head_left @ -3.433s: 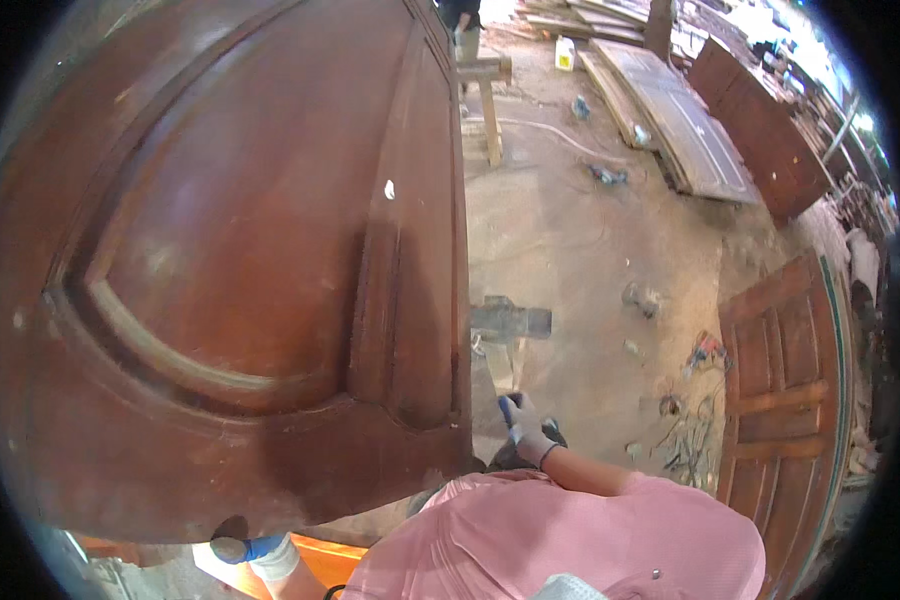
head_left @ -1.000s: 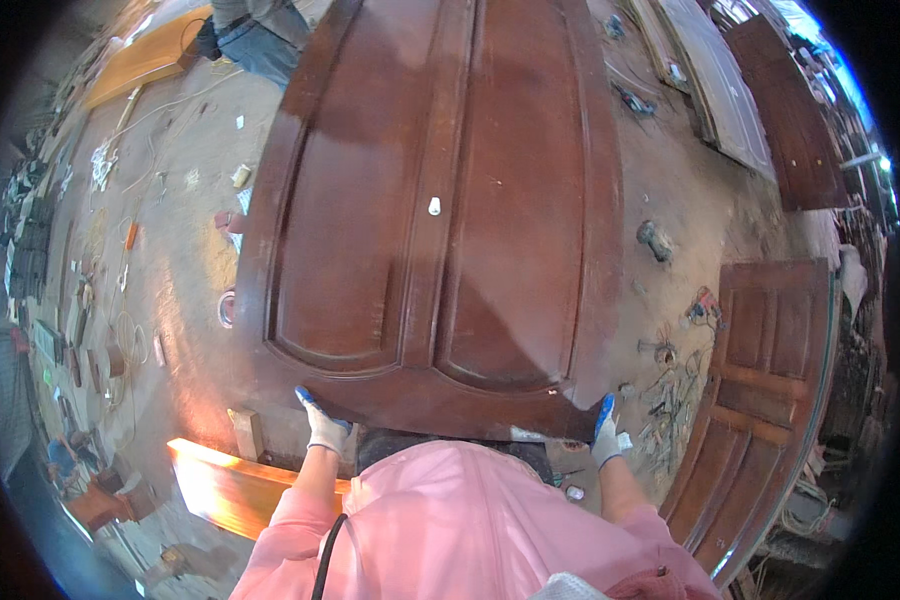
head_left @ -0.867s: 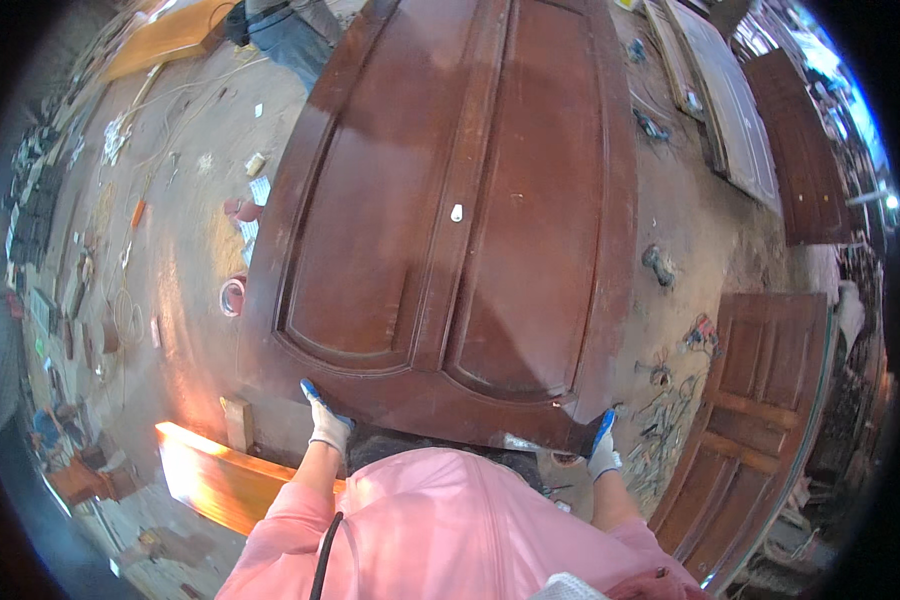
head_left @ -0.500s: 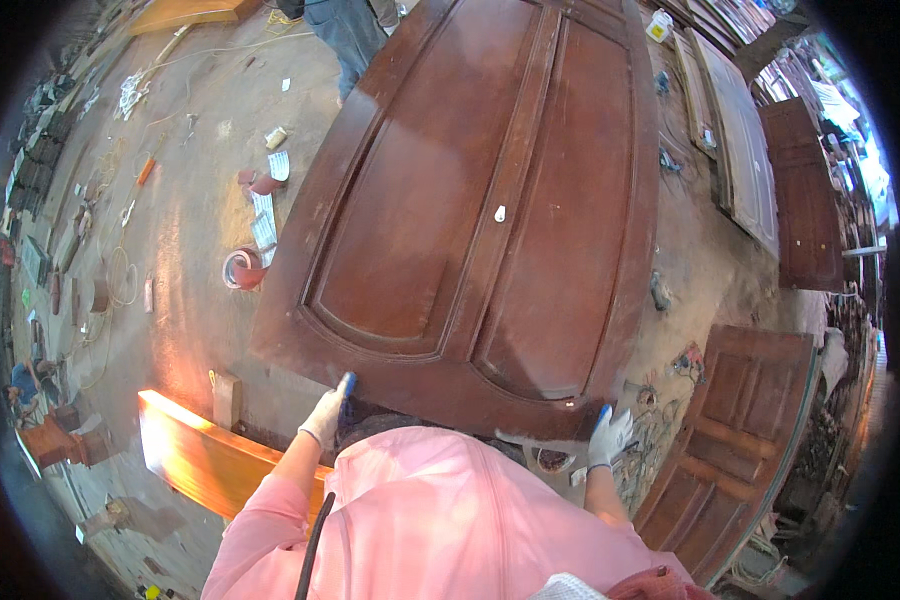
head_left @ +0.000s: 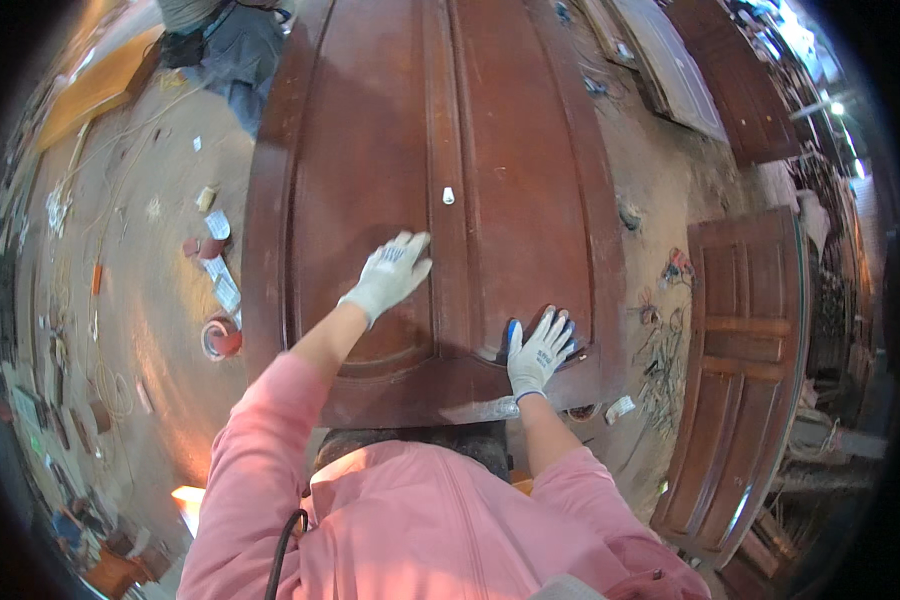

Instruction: The person sands a large wooden door using a power sander, then flips the door and uses a hammer and pliers to remove a metal piece from the surface. The task occurs in a cluttered woodworking shop with other workers visible in the background.

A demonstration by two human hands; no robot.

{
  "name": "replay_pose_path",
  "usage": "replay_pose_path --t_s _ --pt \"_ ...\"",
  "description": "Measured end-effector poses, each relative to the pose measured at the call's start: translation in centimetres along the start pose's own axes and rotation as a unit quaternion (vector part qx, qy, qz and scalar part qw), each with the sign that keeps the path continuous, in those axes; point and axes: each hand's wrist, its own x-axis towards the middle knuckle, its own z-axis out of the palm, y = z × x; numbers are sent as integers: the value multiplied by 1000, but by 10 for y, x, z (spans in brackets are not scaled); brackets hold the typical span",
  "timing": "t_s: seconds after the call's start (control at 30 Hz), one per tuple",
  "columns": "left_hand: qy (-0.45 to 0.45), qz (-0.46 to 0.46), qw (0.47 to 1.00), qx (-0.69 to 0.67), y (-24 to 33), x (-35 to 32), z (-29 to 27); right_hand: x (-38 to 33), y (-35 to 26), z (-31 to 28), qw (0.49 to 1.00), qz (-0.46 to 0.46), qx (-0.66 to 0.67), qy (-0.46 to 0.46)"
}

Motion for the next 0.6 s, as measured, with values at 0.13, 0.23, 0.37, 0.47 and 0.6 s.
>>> replay_pose_path --t_s 0.13,0.23,0.37,0.47,0.6 --pt "-94 -73 988 101 3 102 18 -3 -2 -5 1000 21 15 1" --pt "-38 -72 987 135 10 137 31 -2 -2 -11 998 42 55 2" --pt "-37 220 907 357 -4 140 34 8 -3 -29 994 61 78 -50" --pt "-70 73 972 213 20 142 31 2 3 -17 993 64 102 -18" --pt "-112 -8 970 213 -13 160 49 0 3 -16 987 76 142 -24"
